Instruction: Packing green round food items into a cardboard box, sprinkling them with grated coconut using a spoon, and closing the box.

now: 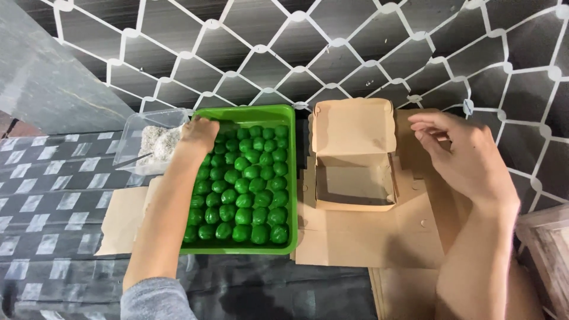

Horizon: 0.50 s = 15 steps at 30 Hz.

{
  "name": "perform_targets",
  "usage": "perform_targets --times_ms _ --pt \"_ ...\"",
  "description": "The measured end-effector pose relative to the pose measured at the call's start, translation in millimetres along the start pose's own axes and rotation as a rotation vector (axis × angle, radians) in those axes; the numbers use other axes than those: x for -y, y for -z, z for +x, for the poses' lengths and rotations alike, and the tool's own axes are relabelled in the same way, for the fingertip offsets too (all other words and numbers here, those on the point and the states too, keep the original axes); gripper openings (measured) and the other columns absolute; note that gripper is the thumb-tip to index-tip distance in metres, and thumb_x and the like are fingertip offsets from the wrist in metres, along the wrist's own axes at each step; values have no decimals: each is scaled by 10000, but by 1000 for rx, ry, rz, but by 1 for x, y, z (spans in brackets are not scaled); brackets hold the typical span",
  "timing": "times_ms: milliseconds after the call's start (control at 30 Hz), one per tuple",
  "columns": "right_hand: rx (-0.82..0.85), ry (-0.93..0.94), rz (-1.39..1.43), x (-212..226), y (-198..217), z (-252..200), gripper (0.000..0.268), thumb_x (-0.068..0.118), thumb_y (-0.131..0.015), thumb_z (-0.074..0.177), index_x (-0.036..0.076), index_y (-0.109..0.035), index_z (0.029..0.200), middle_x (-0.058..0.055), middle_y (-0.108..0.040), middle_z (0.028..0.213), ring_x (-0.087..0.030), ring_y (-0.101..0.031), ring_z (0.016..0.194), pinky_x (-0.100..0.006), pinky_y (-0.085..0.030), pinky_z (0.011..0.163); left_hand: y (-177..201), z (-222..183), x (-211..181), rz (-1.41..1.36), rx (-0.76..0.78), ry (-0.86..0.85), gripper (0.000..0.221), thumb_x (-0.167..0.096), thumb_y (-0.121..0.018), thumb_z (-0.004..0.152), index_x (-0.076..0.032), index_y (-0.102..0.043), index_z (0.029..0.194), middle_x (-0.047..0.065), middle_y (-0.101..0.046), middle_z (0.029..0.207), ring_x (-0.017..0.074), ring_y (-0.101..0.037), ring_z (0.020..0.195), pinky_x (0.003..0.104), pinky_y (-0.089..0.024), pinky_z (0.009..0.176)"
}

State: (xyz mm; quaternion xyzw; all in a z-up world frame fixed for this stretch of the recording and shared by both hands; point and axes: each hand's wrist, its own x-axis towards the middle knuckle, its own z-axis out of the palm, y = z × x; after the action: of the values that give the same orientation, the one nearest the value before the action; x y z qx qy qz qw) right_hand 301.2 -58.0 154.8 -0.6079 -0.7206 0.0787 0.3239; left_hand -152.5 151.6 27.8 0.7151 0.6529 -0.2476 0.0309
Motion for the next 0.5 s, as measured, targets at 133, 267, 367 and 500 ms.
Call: perform_targets --times_ms 133,267,367,500 --pt "0 12 3 -2 0 1 235 31 -620 1010 71 -719 1220 -59 -767 1059 -165 -714 949 -299 -525 853 2 -4 10 -124 -108 -5 436 210 -592 864 -31 -626 1226 201 -470 1361 412 -518 1263 515 -570 982" --pt "-4 122 9 1 -4 1 269 9 -658 976 43 -704 1238 -97 -763 1102 -183 -728 961 -313 -557 876 31 -44 0 -462 -193 62 411 114 -640 914 -21 -596 1300 197 -519 1371 350 -624 1157 437 -556 1023" --pt "71 220 -21 1 -23 4 321 10 -659 944 55 -681 1261 -72 -773 1099 -110 -576 610 -270 -484 570 49 -77 -24 -735 -386 -56 501 -77 -770 905 -63 -590 1372 179 -574 1402 282 -694 941 400 -579 995" --pt "228 189 279 42 -55 7 410 24 -684 863 180 -708 1242 -118 -779 1086 -331 -771 925 -417 -639 805 44 -104 -79 -1227 -602 -440 433 -160 -871 821 -41 -670 1187 222 -732 1070 364 -728 975 444 -582 844"
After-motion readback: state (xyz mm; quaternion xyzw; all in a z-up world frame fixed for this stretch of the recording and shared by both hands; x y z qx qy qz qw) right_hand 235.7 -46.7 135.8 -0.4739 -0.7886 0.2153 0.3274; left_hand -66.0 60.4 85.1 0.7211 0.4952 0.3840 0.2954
